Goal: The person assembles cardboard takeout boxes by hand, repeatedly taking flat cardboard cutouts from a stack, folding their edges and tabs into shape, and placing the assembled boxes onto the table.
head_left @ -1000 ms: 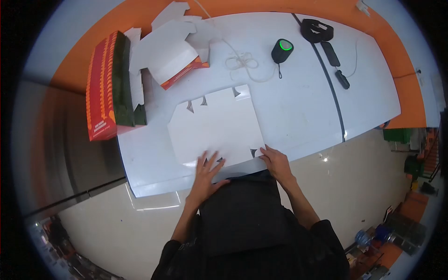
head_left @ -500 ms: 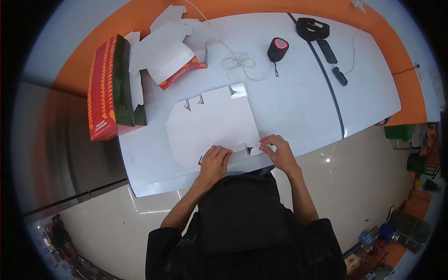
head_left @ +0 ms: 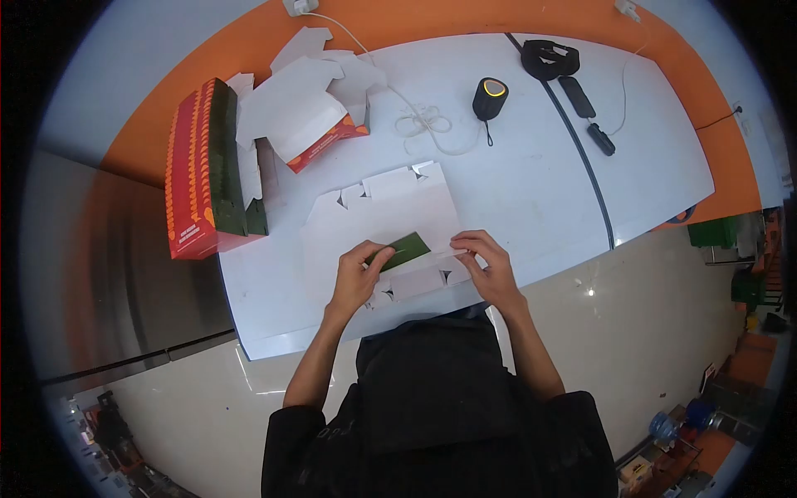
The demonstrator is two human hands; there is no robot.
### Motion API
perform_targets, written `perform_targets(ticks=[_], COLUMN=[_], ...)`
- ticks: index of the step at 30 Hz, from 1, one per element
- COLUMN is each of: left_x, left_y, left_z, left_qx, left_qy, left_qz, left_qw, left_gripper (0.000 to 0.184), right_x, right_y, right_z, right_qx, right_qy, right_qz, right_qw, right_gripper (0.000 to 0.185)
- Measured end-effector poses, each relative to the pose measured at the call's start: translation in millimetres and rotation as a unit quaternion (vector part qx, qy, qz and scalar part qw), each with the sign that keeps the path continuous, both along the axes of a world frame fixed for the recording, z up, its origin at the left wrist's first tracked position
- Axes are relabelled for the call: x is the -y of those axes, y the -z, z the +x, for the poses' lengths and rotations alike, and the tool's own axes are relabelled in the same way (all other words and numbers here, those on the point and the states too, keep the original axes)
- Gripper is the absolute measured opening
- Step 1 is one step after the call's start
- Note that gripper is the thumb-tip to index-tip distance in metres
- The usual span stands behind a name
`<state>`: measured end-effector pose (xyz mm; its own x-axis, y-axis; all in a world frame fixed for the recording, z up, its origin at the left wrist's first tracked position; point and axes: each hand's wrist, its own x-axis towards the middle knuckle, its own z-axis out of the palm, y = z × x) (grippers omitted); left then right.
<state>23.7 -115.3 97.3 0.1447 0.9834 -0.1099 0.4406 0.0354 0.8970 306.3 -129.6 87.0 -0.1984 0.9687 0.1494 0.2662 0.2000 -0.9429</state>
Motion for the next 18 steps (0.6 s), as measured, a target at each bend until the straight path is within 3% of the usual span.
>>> perform_targets(ticks=[1, 4, 8, 10, 18], left_x=[1.0, 7.9, 13.2, 12.7, 11.6], left_y=[2.4, 4.7, -0.3, 10.9, -7.2], left_z=[0.9, 8.6, 19.1, 18.3, 9.4], left_qx=[0.008, 0.055, 0.086, 0.103, -0.002], left_qy=[-0.001, 0.021, 0.029, 0.041, 0.142], left_qz=[0.002, -0.018, -0.052, 0.007, 0.030], left_qw=[1.000, 0.998, 0.995, 0.994, 0.989], left_gripper=[0.016, 0.022, 0.022, 0.021, 0.019], right_x=[-0.8, -3.9, -11.5, -13.2, -18.4], right_y=[-0.5, -6.6, -3.2, -12.2, 12.3], right_z=[-8.4, -40.9, -53.1, -54.9, -36.7], right_qx=[-0.040, 0.029, 0.156, 0.192, 0.210], right_qy=[0.017, 0.076, 0.066, 0.061, -0.149], right_qz=[-0.012, 0.098, 0.193, 0.249, 0.235], right_qw=[0.999, 0.992, 0.967, 0.947, 0.937], right_gripper=[0.031, 0.033, 0.031, 0.032, 0.032])
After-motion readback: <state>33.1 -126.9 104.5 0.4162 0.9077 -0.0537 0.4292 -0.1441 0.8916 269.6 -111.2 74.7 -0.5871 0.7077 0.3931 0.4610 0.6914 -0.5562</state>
